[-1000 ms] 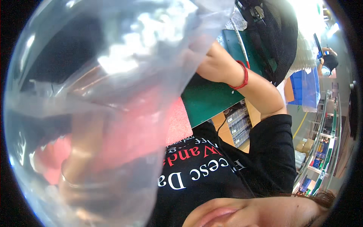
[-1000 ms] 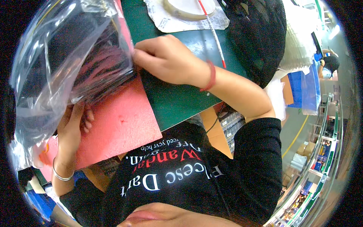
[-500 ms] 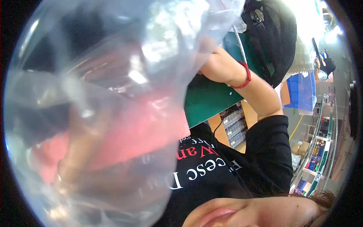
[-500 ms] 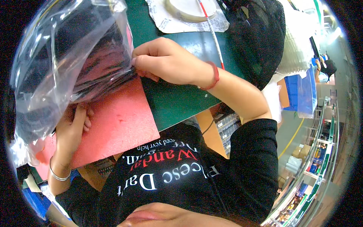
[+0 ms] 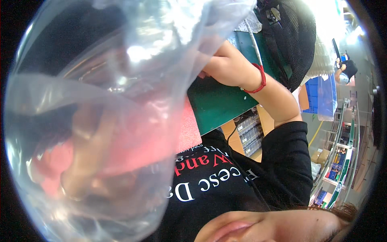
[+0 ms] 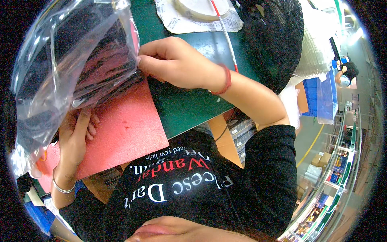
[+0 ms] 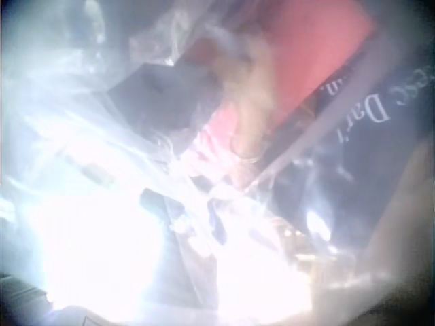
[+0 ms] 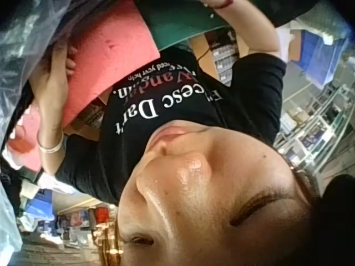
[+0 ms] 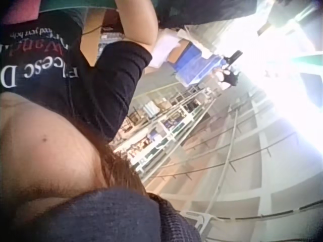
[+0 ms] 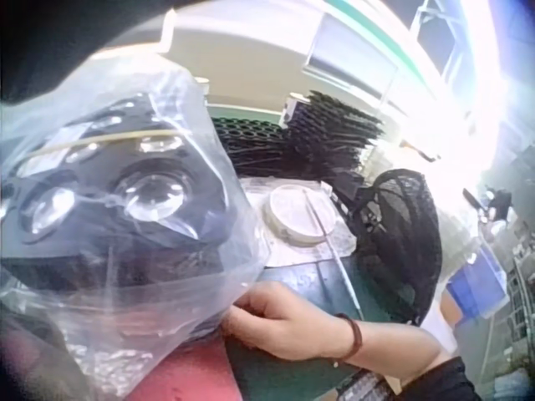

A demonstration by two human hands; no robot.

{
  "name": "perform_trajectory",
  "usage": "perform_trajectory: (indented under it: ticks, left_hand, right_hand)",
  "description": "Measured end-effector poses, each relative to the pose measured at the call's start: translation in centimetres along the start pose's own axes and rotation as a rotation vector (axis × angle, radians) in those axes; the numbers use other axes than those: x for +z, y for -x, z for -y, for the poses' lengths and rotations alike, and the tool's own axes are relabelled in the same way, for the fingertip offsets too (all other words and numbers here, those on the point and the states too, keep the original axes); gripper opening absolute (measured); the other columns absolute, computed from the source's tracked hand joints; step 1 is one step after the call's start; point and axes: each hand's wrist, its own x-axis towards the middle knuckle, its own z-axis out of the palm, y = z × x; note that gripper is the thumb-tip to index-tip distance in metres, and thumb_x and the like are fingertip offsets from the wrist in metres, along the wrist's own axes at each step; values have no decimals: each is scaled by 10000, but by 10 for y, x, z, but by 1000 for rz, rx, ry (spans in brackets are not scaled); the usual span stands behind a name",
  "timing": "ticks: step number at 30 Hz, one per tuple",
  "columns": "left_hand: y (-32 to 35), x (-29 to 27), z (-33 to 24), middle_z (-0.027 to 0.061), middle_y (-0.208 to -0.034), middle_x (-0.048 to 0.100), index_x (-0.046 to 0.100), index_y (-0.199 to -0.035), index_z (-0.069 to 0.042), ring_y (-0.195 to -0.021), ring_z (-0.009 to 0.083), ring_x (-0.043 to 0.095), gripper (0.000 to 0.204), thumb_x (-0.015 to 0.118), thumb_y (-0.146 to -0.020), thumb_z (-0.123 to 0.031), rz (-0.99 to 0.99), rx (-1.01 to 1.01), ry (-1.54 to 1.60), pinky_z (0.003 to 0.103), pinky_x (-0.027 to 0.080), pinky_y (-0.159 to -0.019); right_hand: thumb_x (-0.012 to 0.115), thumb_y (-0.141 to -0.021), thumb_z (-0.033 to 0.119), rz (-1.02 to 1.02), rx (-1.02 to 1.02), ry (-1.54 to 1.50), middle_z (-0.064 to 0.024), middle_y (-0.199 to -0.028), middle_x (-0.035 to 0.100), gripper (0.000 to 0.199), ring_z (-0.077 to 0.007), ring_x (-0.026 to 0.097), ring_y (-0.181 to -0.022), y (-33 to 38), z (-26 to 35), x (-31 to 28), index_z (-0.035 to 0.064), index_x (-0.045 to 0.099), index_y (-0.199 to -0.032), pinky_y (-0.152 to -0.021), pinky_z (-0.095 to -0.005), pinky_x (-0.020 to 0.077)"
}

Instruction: The person unpacks stacks of black components by removing rubber bands and plastic wrapping by hand. They then handle perforated plastic plates to assemble onto the component stacks.

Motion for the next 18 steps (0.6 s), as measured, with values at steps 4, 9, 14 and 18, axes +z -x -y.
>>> perform_trajectory:
  ticks: [4, 9, 14, 18]
  left_hand:
    - [10, -3, -2, 44, -763, 576, 559, -1011, -10, -549, 60, 476, 276, 503, -992, -280, -11, -6, 10, 200, 382, -472]
    - [5, -2, -3, 38, -756, 575, 562, -1006, -13, -544, 56, 468, 266, 504, -992, -272, 9, -1, 9, 198, 378, -469]
    - [6, -1, 9, 34, -748, 571, 562, -1000, -14, -543, 56, 463, 268, 495, -995, -274, -2, 167, -116, 197, 373, -468]
    - [7, 0, 8, 34, -745, 570, 564, -992, -13, -545, 56, 462, 271, 494, -995, -275, -14, 166, -136, 198, 372, -469]
  right_hand:
    - [553, -929, 246, 36, -16, -18, 9, -580, 496, 309, -50, 460, -552, -2, 4, 3, -22, 594, -781, -488, -259, 379]
    - [543, -941, 260, 25, 57, -23, 7, -596, 509, 315, -57, 474, -561, -1, 6, 1, -15, 603, -800, -501, -253, 394]
    - [530, -960, 260, -10, 18, 0, 6, -596, 509, 333, -62, 476, -560, -1, 9, 5, -16, 593, -785, -502, -251, 390]
    - [518, -974, 254, 59, -26, -30, 16, -587, 492, 341, -63, 467, -551, -3, 2, 1, -12, 578, -769, -494, -253, 380]
